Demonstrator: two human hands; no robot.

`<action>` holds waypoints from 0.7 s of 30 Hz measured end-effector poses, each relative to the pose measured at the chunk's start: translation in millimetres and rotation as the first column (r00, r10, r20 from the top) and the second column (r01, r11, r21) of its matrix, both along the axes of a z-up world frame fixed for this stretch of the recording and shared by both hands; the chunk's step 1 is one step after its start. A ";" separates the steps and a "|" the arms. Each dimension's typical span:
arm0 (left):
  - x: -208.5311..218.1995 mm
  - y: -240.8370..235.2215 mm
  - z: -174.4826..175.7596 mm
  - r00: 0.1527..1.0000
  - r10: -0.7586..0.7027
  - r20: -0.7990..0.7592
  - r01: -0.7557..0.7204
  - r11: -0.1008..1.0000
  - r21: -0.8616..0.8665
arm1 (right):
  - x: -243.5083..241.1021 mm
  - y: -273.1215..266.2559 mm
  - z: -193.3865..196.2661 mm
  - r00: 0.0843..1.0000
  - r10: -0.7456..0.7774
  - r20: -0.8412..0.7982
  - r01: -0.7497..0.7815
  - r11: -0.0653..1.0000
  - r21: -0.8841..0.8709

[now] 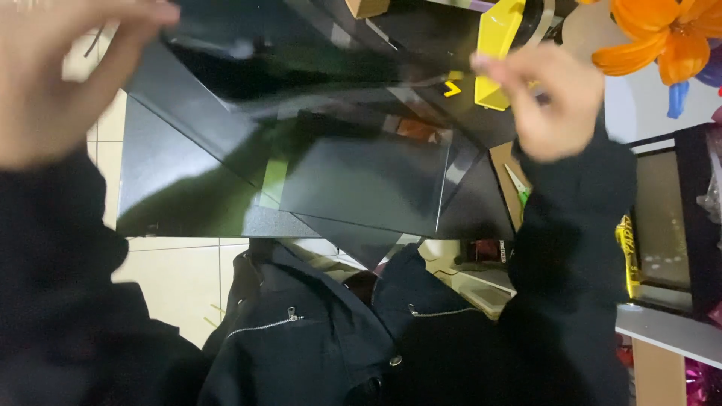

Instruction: The person uses a utility knife to cut a rectangular piece from a larger sheet of dark, reflective material on a workbench. They then peel off a protective film from the cut piece and smooth it down.

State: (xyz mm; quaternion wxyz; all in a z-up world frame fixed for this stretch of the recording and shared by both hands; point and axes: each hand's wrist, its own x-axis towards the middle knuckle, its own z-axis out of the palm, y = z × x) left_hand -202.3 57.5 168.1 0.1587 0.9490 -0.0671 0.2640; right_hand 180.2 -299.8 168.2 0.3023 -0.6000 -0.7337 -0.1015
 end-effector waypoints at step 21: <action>-0.1 -175.8 -91.8 0.990 0.073 -0.118 -0.105 0.949 -0.296 | -135.5 -54.2 -151.6 0.998 0.006 0.058 -0.012 0.995 0.103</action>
